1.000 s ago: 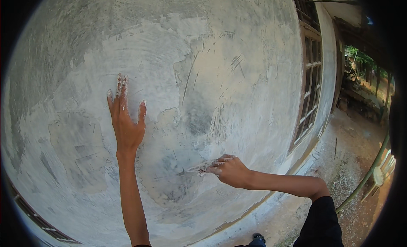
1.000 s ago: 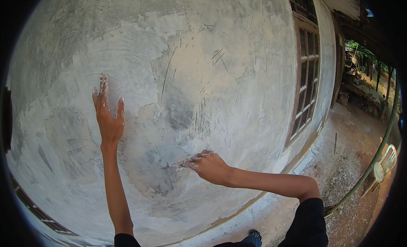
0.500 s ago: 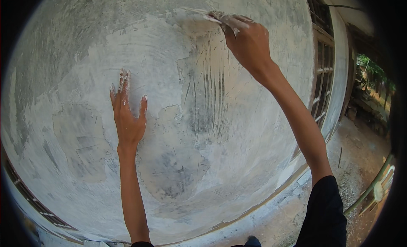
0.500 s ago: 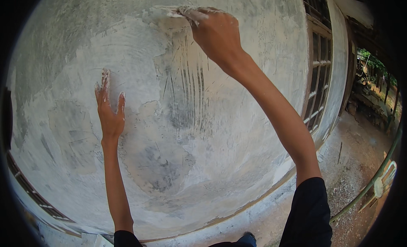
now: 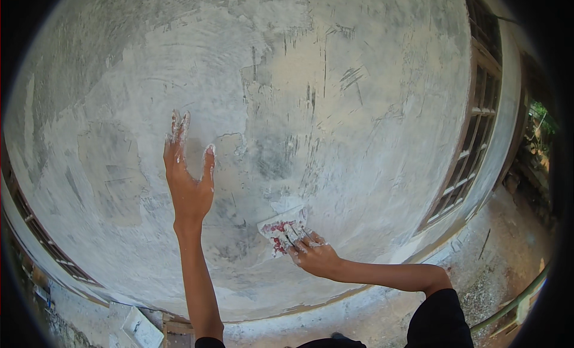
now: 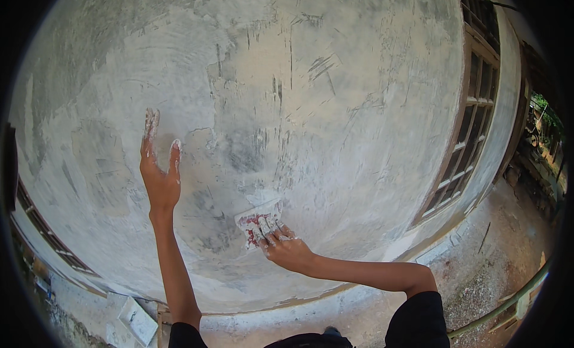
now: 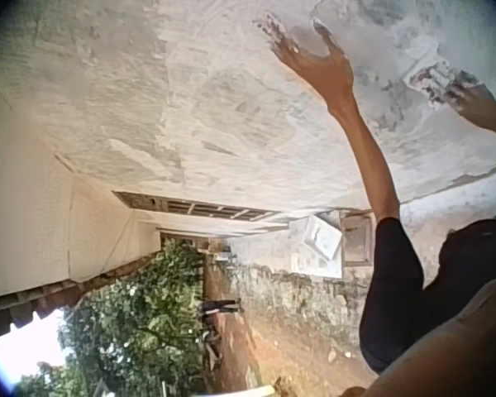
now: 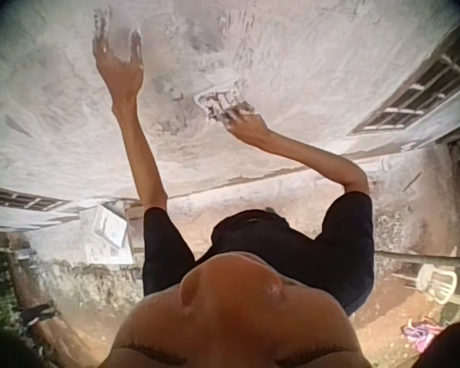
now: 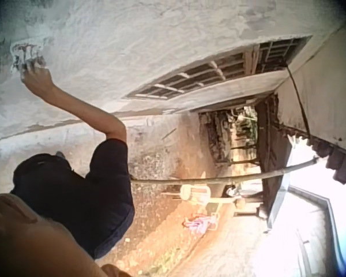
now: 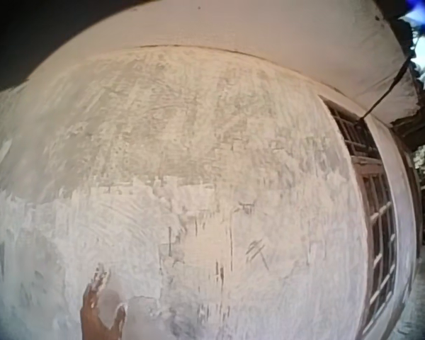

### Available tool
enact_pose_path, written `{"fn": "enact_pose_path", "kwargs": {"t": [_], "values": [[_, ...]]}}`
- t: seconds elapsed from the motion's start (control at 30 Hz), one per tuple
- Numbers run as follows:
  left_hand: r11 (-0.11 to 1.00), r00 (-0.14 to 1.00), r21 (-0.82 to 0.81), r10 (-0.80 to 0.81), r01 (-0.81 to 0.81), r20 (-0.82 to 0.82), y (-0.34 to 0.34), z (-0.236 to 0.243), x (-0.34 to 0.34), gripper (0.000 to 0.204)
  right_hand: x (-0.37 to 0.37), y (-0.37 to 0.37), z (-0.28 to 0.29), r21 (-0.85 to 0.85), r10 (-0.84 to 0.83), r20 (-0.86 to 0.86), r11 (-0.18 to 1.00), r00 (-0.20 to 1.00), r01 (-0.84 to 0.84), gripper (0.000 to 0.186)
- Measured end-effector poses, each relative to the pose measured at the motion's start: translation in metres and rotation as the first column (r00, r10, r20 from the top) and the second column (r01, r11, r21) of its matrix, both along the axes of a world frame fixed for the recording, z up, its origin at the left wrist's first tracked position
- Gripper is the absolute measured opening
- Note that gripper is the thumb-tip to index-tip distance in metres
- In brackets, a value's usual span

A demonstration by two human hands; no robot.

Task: The person applies plaster or putty to an exterior wall using a putty knife.

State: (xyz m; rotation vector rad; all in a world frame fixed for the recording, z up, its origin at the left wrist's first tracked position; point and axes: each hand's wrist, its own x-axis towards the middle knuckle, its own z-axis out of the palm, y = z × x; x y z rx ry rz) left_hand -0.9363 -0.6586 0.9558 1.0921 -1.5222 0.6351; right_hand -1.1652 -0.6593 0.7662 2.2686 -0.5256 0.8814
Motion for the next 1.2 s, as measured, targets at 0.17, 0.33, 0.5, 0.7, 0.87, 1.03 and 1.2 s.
{"fn": "enact_pose_path", "kwargs": {"t": [0.17, 0.33, 0.5, 0.7, 0.87, 1.03, 1.2], "values": [[0.893, 0.673, 0.073, -0.28, 0.445, -0.684, 0.081, -0.075, -0.062, 0.047, -0.024, -0.001, 0.056, 0.126, 0.069, 0.358, 0.985, 0.931, -0.121, 0.018], [0.797, 0.588, 0.026, -0.423, 0.604, -0.69, 0.078, -0.129, -0.157, 0.047, -0.005, 0.006, 0.041, 0.282, 0.175, 0.691, 0.829, 0.702, -0.484, 0.018], [0.865, 0.611, 0.144, -0.211, 0.48, -0.763, 0.079, -0.137, -0.17, 0.04, -0.011, 0.011, 0.019, 0.498, 0.308, 0.669, 0.489, 0.676, -0.716, 0.047], [0.999, 0.947, 0.047, 0.0, 0.016, -0.321, 0.056, -0.095, -0.146, 0.034, -0.061, -0.028, 0.034, 0.487, 0.268, 0.769, 0.343, 0.581, -0.803, 0.055], [0.975, 0.997, -0.217, 0.031, -0.046, -0.07, 0.024, -0.063, -0.173, 0.034, -0.071, -0.013, 0.049, 0.449, 0.065, 0.882, 0.183, 0.467, -0.874, 0.058], [0.777, 0.995, -0.624, 0.021, -0.08, -0.102, 0.002, -0.008, -0.173, 0.035, -0.115, -0.019, 0.031, 0.292, 0.137, 0.907, 0.479, 0.399, -0.828, 0.037], [0.818, 0.943, -0.563, 0.269, -0.117, 0.195, -0.059, 0.003, -0.155, 0.037, -0.124, -0.067, 0.028, 0.253, -0.013, 0.958, 0.51, 0.286, -0.822, 0.031]]}}
